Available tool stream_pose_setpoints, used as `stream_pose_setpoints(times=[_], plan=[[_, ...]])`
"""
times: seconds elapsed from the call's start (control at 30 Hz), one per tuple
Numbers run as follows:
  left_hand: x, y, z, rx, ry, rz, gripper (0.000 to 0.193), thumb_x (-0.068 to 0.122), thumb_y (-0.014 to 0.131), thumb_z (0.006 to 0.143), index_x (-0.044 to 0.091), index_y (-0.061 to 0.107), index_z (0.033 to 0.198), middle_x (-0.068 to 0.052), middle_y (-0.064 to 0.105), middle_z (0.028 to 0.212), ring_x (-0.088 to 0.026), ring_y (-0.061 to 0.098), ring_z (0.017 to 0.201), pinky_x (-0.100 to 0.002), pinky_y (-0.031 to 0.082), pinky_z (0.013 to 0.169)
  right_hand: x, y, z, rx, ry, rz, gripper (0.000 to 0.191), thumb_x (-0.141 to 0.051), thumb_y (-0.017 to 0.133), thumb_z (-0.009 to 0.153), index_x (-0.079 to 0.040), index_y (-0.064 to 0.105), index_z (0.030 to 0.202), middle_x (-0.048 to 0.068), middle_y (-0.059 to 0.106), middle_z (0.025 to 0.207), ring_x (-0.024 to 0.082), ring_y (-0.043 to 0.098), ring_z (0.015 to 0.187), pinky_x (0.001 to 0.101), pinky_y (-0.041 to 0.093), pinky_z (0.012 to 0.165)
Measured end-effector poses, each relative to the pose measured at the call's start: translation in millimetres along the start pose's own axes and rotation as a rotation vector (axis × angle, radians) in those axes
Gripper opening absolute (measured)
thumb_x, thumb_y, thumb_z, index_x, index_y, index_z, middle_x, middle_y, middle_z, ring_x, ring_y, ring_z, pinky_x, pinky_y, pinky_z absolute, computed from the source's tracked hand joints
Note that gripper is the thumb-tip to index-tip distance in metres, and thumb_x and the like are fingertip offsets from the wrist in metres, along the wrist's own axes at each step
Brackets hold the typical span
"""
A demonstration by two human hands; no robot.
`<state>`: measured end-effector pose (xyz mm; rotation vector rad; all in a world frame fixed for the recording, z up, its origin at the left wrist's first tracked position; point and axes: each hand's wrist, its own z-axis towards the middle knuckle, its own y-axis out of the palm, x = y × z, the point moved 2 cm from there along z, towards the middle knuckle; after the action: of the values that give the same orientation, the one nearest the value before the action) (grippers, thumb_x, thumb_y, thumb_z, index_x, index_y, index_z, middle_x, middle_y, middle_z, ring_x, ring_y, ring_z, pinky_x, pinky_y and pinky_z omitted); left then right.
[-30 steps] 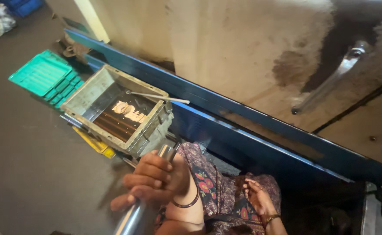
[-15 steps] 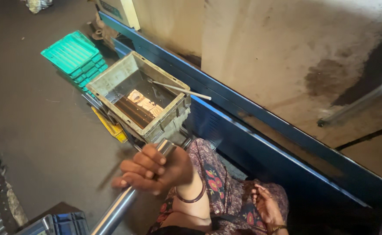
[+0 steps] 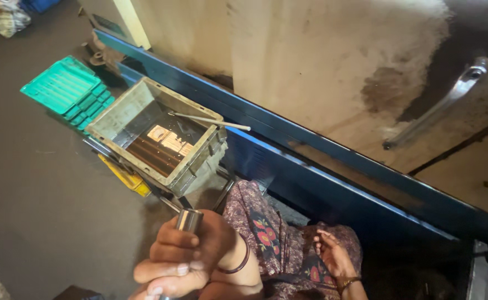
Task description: The person sits on the floor and wipes a long metal rod with a cloth, then places it in a tray. They open a machine door, insert the rod, close the door, and later remove and wipe another rod before placing it in a container.
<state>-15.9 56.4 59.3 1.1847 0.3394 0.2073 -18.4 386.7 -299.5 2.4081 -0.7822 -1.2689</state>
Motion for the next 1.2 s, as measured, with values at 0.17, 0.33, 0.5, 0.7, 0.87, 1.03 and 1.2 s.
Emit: stream_pose_setpoints(times=[0.17,0.33,0.5,0.7,0.87,1.03,1.2], plan=[[3.4,3.6,-4.9,-0.026,-0.105,0.054,0.02,0.023,0.045,0.117,0.016,0.036,0.1,0.006,0.032,0.075,0.0,0.035,0.05,-0.015,0.036,0.05,-2.2,-1.4,-2.6,-0.02,0.015,0.034,0.023,-0.014,0.058,0.099,-0.007,0.065,0.119,0.007,0.069,0.092,0.016,0.063,0.074,0.0278,0.053,0.068],[2.7,-4.6,-11.8,0.02,-0.16,-0.031,0.028,0.022,0.045,0.115,0.014,0.034,0.091,0.004,0.031,0.074,-0.004,0.033,0.049,-0.017,0.035,0.048,-2.7,-5.4,-2.8,-0.002,0.011,0.039,0.022,-0.015,0.058,0.099,-0.008,0.066,0.119,0.007,0.069,0.09,0.016,0.063,0.073,0.0285,0.052,0.066],[-3.6,-12.0,-14.1,-0.067,-0.047,-0.067,0.024,0.019,0.044,0.102,0.015,0.032,0.081,0.007,0.033,0.062,-0.003,0.031,0.045,-0.017,0.035,0.046,-2.7,-7.3,-4.1,0.007,0.0,0.006,0.022,-0.015,0.056,0.1,-0.009,0.065,0.119,0.005,0.069,0.091,0.014,0.062,0.074,0.0279,0.051,0.066],[-1.8,-4.2,-2.9,-0.011,-0.194,-0.034,0.035,0.029,0.035,0.113,0.014,0.03,0.083,0.005,0.032,0.066,-0.006,0.027,0.051,-0.018,0.03,0.051,-3.6,-7.5,-3.7,0.005,0.011,0.017,0.022,-0.016,0.056,0.1,-0.009,0.065,0.119,0.006,0.069,0.091,0.015,0.062,0.076,0.0275,0.051,0.067],[2.7,2.3,2.8,0.108,-0.246,-0.269,0.029,0.022,0.032,0.112,0.015,0.031,0.084,0.004,0.032,0.078,-0.003,0.028,0.052,-0.018,0.028,0.049,-3.4,-8.7,-1.4,0.0,0.013,0.015,0.022,-0.015,0.056,0.1,-0.008,0.065,0.119,0.006,0.069,0.091,0.015,0.062,0.074,0.0279,0.051,0.067],[3.3,0.8,-10.3,0.047,-0.243,-0.141,0.02,0.023,0.037,0.112,0.016,0.035,0.093,0.006,0.032,0.074,-0.003,0.03,0.049,-0.018,0.032,0.045,-2.5,-6.8,-1.3,-0.017,0.009,0.017,0.022,-0.015,0.056,0.1,-0.008,0.065,0.119,0.007,0.069,0.09,0.016,0.062,0.074,0.0286,0.052,0.067],[-2.3,-7.7,-21.7,0.0,-0.111,-0.058,0.036,0.027,0.038,0.115,0.014,0.034,0.081,0.007,0.033,0.068,-0.002,0.031,0.046,-0.016,0.033,0.044,-3.2,-5.7,-3.5,0.013,0.023,0.022,0.023,-0.016,0.055,0.1,-0.009,0.065,0.12,0.007,0.069,0.09,0.015,0.062,0.074,0.0283,0.052,0.067]])
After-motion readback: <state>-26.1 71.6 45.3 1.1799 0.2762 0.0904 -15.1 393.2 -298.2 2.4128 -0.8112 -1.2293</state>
